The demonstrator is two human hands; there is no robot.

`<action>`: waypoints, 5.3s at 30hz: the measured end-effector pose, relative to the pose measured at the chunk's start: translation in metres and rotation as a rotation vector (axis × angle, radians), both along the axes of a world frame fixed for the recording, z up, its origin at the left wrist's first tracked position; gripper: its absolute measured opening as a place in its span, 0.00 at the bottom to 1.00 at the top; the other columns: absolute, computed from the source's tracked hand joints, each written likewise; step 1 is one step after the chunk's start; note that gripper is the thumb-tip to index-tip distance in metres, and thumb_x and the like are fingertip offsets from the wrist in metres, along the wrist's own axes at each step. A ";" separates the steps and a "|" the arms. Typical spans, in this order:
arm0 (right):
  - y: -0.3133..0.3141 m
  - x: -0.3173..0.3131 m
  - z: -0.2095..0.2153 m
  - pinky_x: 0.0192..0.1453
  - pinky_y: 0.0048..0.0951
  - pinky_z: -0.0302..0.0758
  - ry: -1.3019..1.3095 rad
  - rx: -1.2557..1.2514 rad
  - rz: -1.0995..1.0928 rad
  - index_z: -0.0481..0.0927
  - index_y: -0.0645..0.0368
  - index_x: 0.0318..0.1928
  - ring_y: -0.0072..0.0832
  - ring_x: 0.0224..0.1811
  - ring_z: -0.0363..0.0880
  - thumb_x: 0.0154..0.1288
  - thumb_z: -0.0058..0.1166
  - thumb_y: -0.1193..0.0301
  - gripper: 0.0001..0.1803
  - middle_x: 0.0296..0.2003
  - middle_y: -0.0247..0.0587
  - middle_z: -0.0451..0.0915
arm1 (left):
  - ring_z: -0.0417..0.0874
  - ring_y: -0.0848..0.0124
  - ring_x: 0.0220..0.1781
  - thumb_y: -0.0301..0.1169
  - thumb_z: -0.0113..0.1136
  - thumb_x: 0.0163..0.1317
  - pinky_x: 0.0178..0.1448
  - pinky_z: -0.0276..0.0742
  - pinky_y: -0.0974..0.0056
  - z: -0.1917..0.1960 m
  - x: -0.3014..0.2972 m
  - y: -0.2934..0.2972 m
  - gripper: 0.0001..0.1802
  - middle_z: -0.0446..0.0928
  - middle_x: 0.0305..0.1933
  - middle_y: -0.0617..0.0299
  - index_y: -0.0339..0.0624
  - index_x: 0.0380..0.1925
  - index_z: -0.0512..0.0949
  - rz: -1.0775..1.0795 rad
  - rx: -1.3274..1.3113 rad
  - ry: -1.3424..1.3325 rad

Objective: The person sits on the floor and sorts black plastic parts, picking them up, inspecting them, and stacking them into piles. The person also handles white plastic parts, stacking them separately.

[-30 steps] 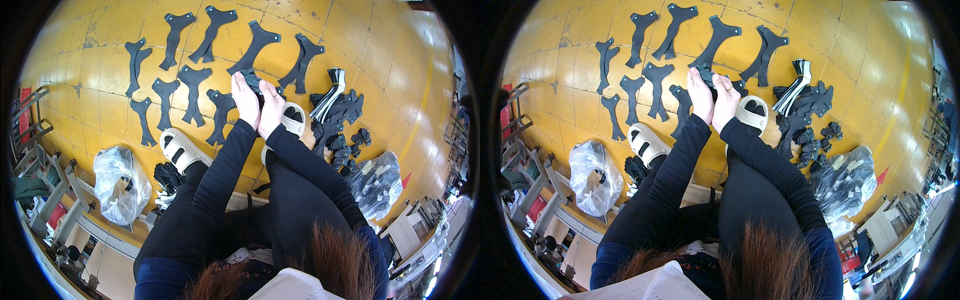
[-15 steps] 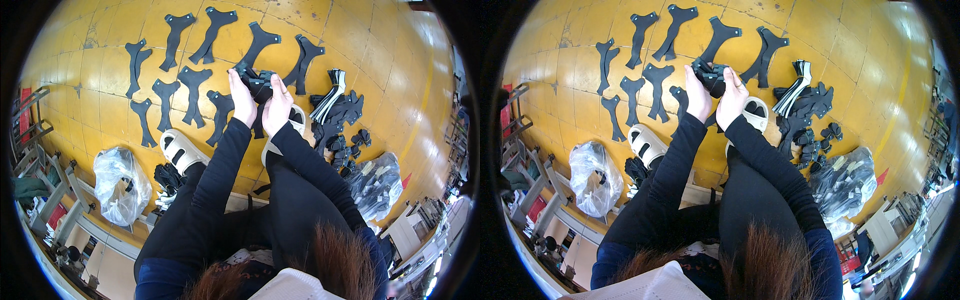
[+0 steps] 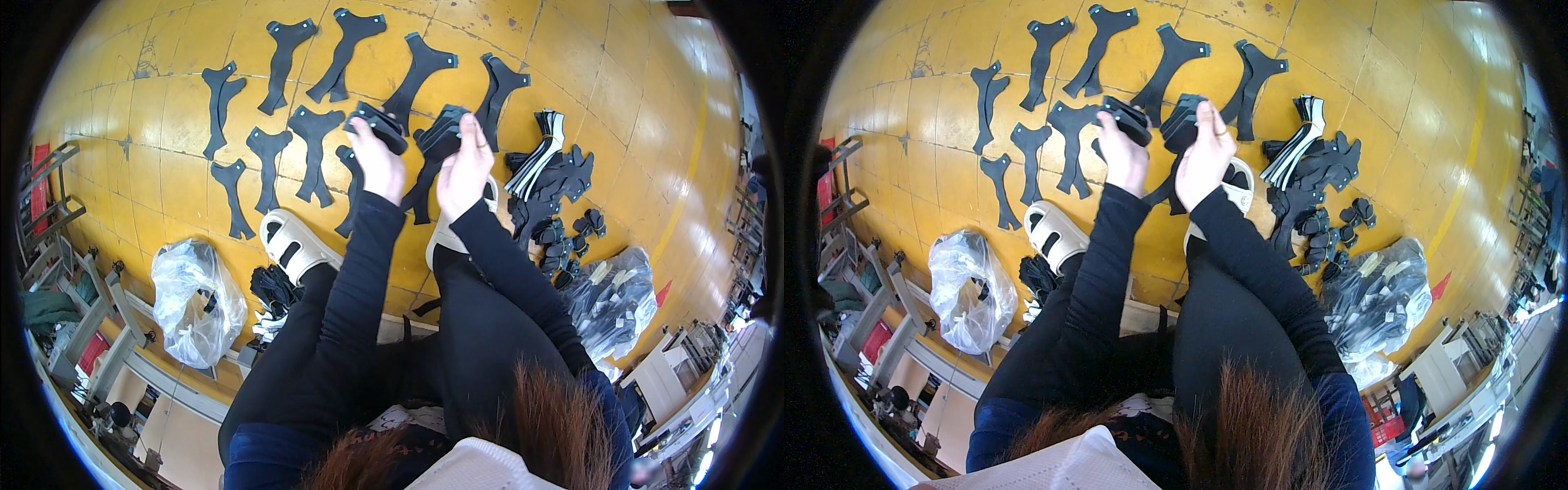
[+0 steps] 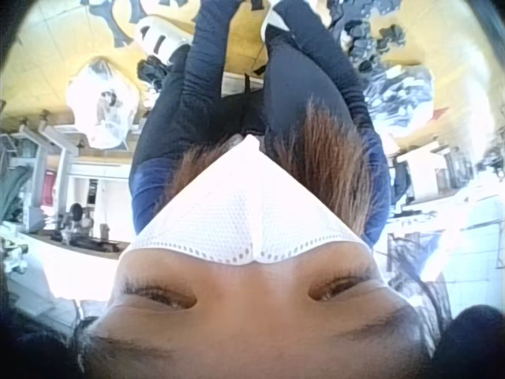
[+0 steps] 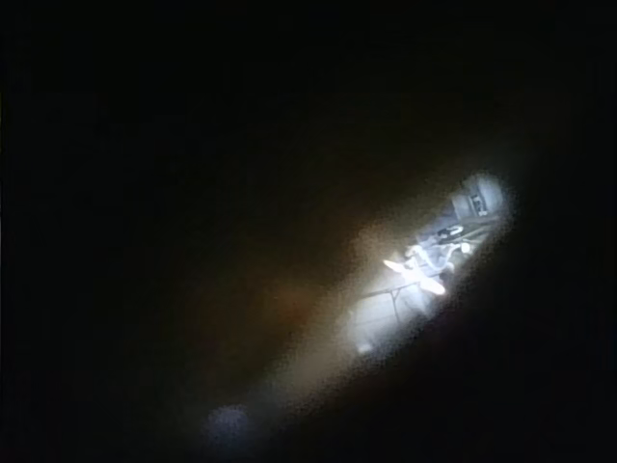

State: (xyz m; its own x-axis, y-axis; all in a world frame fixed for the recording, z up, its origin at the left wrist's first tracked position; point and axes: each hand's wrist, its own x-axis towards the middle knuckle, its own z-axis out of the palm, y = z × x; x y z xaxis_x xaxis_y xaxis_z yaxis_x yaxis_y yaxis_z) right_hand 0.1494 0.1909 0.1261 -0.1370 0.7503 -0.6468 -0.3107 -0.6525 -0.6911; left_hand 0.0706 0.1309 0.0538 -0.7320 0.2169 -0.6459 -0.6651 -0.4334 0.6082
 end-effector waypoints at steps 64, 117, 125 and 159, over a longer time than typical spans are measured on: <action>0.030 0.036 -0.014 0.50 0.16 0.66 -0.226 0.550 0.485 0.76 0.61 0.44 0.14 0.42 0.69 0.72 0.49 0.73 0.06 0.39 0.27 0.75 | 0.75 0.71 0.40 0.52 0.55 0.66 0.49 0.72 0.62 0.036 0.021 0.002 0.19 0.74 0.34 0.65 0.47 0.39 0.73 -0.042 0.295 -0.435; 0.058 0.032 0.025 0.74 0.55 0.47 -0.153 1.521 1.129 0.46 0.38 0.73 0.43 0.72 0.55 0.41 0.75 0.59 0.62 0.68 0.37 0.63 | 0.80 0.70 0.49 0.20 0.61 0.59 0.51 0.80 0.65 0.107 -0.008 -0.006 0.23 0.76 0.48 0.62 0.42 0.55 0.70 -0.957 0.326 -0.193; 0.056 0.035 0.030 0.75 0.53 0.45 -0.147 1.507 1.160 0.48 0.41 0.72 0.43 0.72 0.57 0.42 0.75 0.61 0.60 0.67 0.41 0.63 | 0.80 0.73 0.47 0.22 0.61 0.61 0.50 0.79 0.65 0.120 -0.005 -0.001 0.24 0.75 0.47 0.63 0.42 0.57 0.68 -1.011 0.315 -0.135; 0.052 0.031 0.074 0.41 0.26 0.72 -0.444 1.261 0.781 0.79 0.61 0.31 0.29 0.35 0.77 0.52 0.61 0.79 0.06 0.30 0.37 0.77 | 0.76 0.73 0.54 0.23 0.57 0.64 0.56 0.79 0.63 0.104 0.000 0.002 0.22 0.70 0.55 0.61 0.41 0.57 0.66 -0.779 0.344 0.049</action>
